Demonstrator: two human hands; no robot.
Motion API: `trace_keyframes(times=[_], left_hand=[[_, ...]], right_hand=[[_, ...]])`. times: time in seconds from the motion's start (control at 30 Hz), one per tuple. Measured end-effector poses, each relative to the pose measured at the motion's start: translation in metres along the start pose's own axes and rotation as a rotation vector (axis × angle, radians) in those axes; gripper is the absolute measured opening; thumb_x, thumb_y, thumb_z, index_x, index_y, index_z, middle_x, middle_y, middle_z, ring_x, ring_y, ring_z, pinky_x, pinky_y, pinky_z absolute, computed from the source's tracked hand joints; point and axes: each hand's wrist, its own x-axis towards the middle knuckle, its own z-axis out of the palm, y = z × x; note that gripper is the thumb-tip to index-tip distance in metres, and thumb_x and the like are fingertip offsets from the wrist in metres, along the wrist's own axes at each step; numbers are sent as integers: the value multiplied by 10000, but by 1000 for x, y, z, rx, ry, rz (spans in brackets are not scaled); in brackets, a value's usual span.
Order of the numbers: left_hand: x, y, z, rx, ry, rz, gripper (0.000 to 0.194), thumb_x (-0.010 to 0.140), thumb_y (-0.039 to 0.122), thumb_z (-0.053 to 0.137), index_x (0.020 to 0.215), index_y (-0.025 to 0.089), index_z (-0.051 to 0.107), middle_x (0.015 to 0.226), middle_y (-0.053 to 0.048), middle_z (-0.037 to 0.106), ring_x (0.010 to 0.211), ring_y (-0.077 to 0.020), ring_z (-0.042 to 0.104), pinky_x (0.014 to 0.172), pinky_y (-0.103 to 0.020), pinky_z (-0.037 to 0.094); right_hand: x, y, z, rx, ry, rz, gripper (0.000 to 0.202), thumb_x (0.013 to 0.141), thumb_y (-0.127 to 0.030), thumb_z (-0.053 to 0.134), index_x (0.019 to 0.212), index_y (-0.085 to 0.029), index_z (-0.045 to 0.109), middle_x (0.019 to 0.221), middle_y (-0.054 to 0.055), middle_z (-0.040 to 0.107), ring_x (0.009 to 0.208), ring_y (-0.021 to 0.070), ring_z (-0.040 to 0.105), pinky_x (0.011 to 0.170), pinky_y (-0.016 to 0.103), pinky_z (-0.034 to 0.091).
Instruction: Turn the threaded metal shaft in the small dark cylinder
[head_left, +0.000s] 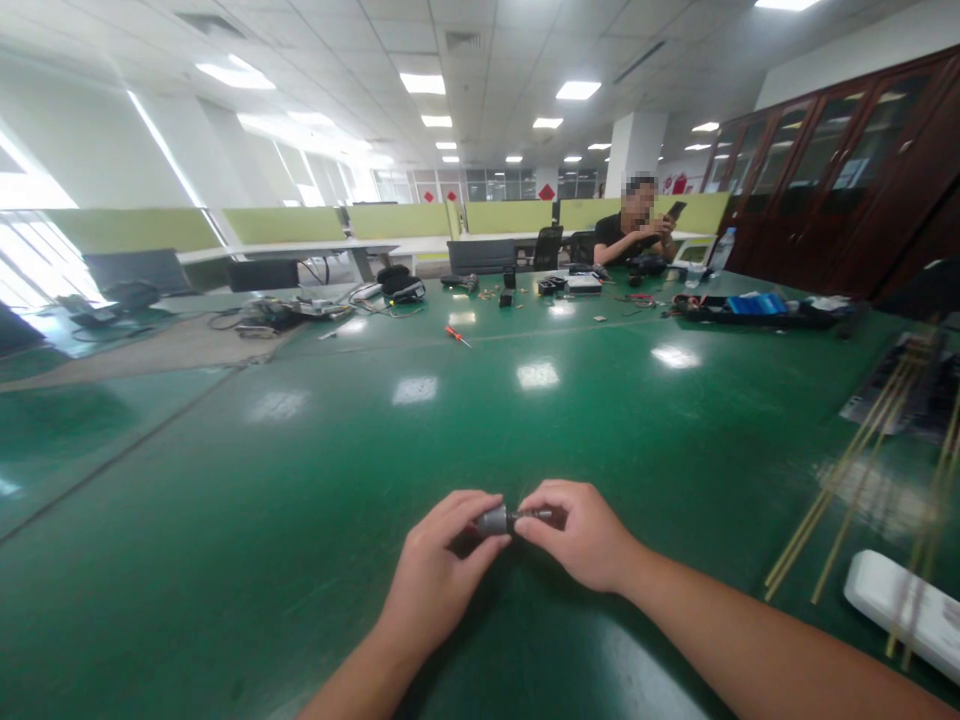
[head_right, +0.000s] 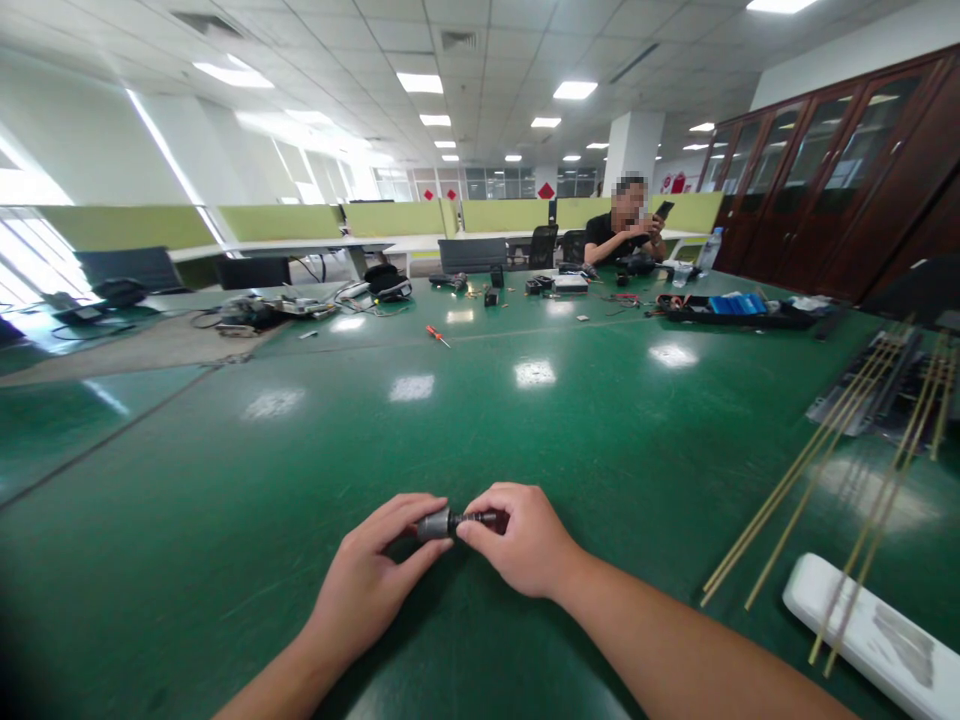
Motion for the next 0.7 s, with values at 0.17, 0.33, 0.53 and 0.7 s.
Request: trace_keyframes(times=[0.17,0.33,0.53,0.7], left_hand=[[-1,0,0,-3,3,-3,240,845,232,701,1082,263,707,1059,-37,680,930,-181,647,812,-274,544],[-2,-1,-1,0,2,-11,239,850,229,697,1087,265,702,1070,-34,675,916,-173,642,811,-271,540],[-1,0,-1,1,3,-6,237,848,229,701,1082,270,701,1062,-31,677,928,-178,645,809,-273,541],[-1,-1,0,-5,3,-1,243,852,234,696,1092,272,698,1072,-33,674,925,-178,646,802,-275,544]], right_hand=[[0,1,1,-2,2,5,100,839,-242,694,815,-175,764,767,23,692,698,149,604,644,258,428],[-1,2,2,12,11,25,105,835,-249,689,826,-171,759,778,26,704,700,152,608,645,258,436],[0,3,2,41,5,44,98,826,-253,694,823,-176,754,777,23,703,688,150,605,632,251,441],[-1,3,2,62,7,53,98,824,-254,690,818,-175,748,767,21,699,666,146,595,617,247,442]])
